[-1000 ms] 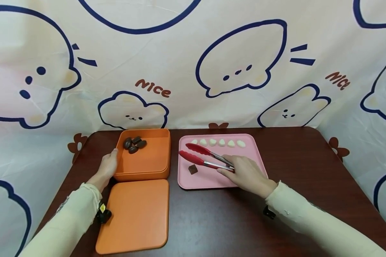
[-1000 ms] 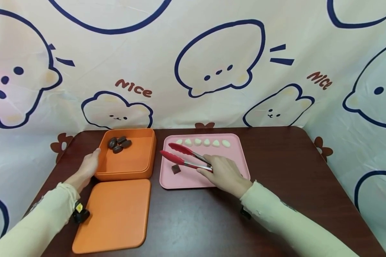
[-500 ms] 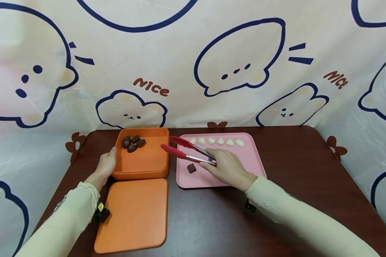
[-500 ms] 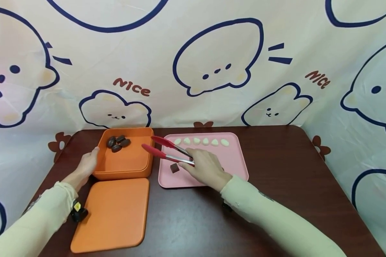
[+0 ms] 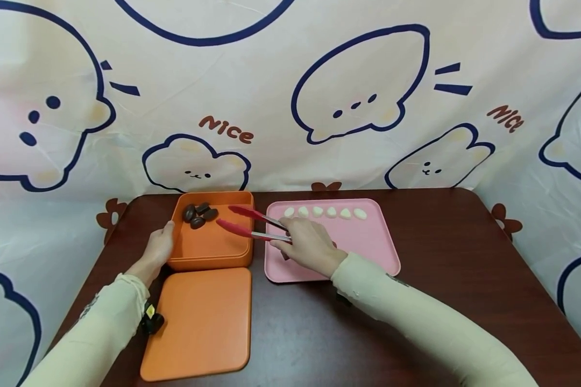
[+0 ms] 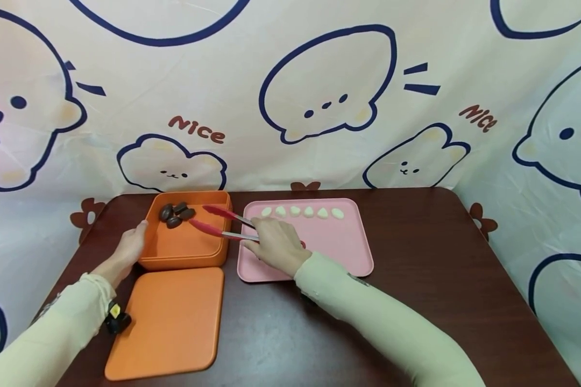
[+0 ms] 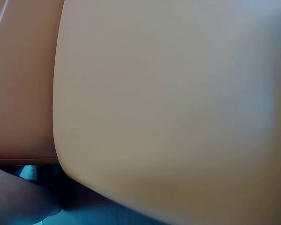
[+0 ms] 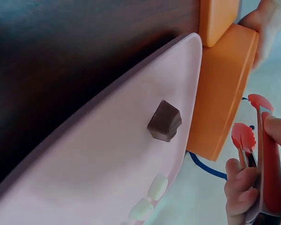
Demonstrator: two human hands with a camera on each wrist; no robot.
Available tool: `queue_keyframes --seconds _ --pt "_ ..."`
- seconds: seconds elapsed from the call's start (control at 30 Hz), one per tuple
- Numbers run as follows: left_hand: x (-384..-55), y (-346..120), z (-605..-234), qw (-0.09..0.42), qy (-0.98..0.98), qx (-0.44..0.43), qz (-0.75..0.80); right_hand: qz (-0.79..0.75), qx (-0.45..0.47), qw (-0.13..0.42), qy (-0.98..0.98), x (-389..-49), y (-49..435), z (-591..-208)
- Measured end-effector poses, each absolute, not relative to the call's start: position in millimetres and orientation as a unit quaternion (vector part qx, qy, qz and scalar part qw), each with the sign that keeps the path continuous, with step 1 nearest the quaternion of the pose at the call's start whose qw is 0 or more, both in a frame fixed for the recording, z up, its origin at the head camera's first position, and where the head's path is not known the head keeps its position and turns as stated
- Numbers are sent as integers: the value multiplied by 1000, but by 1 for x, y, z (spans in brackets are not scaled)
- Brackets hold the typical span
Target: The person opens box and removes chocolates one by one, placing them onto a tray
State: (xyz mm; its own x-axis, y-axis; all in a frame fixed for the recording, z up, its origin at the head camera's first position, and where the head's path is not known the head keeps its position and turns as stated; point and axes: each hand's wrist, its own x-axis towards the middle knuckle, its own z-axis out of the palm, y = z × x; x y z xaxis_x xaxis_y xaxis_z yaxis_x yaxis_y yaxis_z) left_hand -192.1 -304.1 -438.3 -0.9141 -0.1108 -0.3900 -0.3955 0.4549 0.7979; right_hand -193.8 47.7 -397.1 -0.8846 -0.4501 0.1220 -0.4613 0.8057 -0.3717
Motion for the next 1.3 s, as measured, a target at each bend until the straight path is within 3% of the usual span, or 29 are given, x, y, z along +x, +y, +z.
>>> queue_keyframes --seconds 0.9,1.3 --pt "-190 -307 -440 151 844 -152 492 -74 320 88 -940 -221 -29 -390" --pt "-195 -307 -440 150 844 -141 496 -113 323 132 -930 -229 -43 -389"
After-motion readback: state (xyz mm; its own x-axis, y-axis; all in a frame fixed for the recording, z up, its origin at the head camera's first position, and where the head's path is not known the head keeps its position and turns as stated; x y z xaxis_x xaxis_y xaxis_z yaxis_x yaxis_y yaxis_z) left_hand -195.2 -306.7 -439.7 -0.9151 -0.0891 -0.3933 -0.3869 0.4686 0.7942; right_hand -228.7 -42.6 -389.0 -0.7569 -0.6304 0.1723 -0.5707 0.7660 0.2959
